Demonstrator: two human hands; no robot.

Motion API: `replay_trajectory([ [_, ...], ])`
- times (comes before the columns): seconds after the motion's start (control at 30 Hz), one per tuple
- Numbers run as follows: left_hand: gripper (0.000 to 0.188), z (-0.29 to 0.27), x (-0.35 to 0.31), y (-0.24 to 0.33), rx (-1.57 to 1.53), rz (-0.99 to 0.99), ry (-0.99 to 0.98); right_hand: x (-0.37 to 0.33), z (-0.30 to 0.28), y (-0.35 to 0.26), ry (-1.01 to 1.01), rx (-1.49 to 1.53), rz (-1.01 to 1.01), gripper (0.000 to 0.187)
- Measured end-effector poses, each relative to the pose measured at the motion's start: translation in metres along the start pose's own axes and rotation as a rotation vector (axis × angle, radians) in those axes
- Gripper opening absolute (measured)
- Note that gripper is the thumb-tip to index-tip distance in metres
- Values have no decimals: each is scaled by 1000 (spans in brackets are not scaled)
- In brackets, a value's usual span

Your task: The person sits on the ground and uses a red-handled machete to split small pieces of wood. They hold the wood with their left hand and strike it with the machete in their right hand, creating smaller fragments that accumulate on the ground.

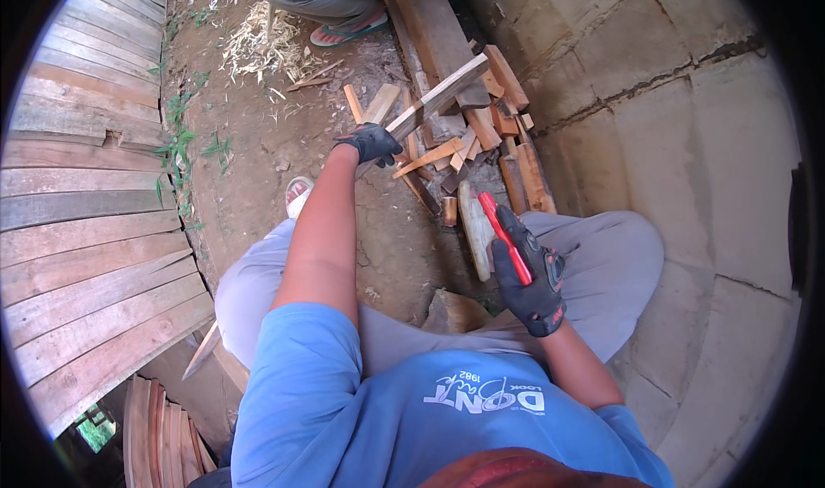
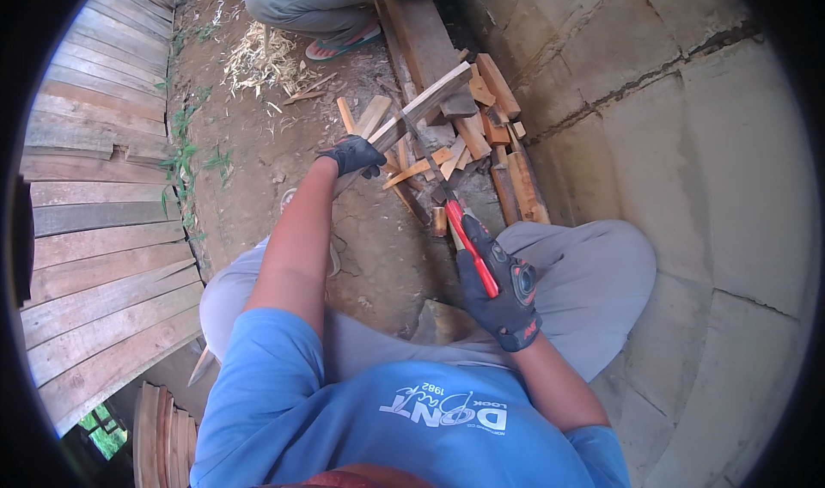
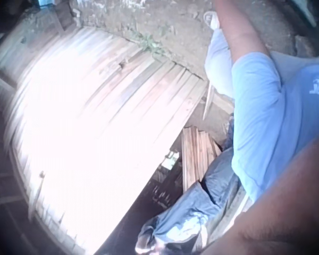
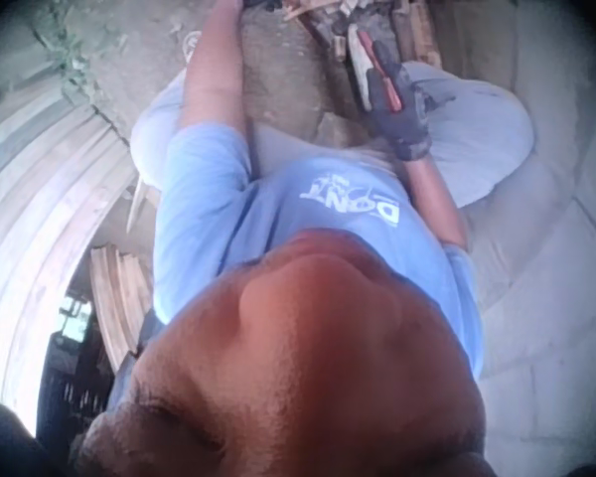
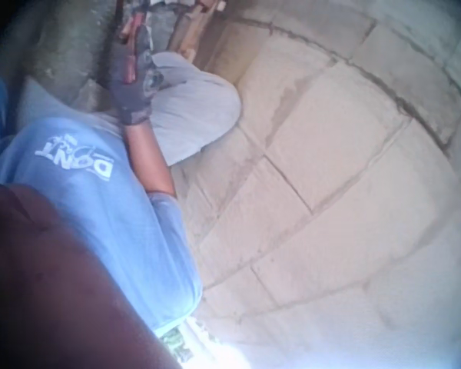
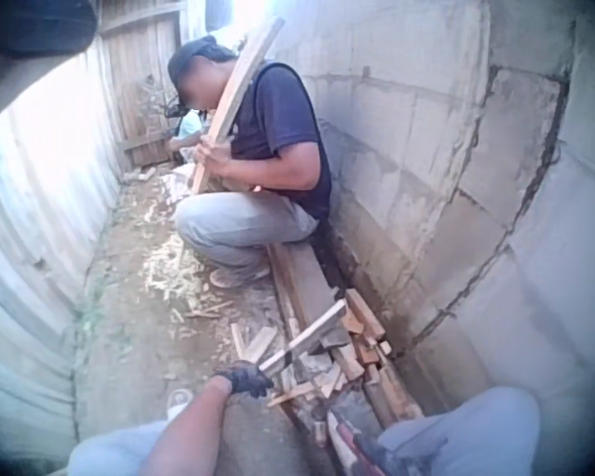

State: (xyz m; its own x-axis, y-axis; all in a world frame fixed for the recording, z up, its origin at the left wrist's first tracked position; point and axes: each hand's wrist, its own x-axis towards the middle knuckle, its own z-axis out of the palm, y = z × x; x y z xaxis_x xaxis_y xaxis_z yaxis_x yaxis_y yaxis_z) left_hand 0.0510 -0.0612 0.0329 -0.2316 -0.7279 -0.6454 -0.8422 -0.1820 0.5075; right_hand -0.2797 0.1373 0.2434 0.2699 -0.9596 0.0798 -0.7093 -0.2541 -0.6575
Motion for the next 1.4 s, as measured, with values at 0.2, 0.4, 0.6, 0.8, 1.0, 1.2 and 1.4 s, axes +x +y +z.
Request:
replay_trajectory([
  [0.2, 56, 33, -2, 1, 8, -60, 201, 15, -3, -4, -56, -5, 73, 45],
  [0.4, 50, 48, 8, -18, 32, -35, 235, 44, 8, -15, -59, -16, 72, 43],
  [0.6, 52, 44, -5, 9, 0, -62, 245, 97, 41, 2, 30, 204, 129, 42],
  [0.8, 48, 48, -12, 13, 14, -101, 329, 137, 74, 18, 36, 63, 50, 40],
  [1.0, 55, 54, -10, 8, -33, -143, 349, 169, 66, 37, -34, 237, 30, 42],
  [1.2, 62, 51, 1, 26, 148, -72, 462, 145, 75, 29, -31, 158, 51, 42],
  [1.4, 54, 35, 19, 16, 144, -27, 337, 105, 90, 63, -64, 293, 19, 47],
])
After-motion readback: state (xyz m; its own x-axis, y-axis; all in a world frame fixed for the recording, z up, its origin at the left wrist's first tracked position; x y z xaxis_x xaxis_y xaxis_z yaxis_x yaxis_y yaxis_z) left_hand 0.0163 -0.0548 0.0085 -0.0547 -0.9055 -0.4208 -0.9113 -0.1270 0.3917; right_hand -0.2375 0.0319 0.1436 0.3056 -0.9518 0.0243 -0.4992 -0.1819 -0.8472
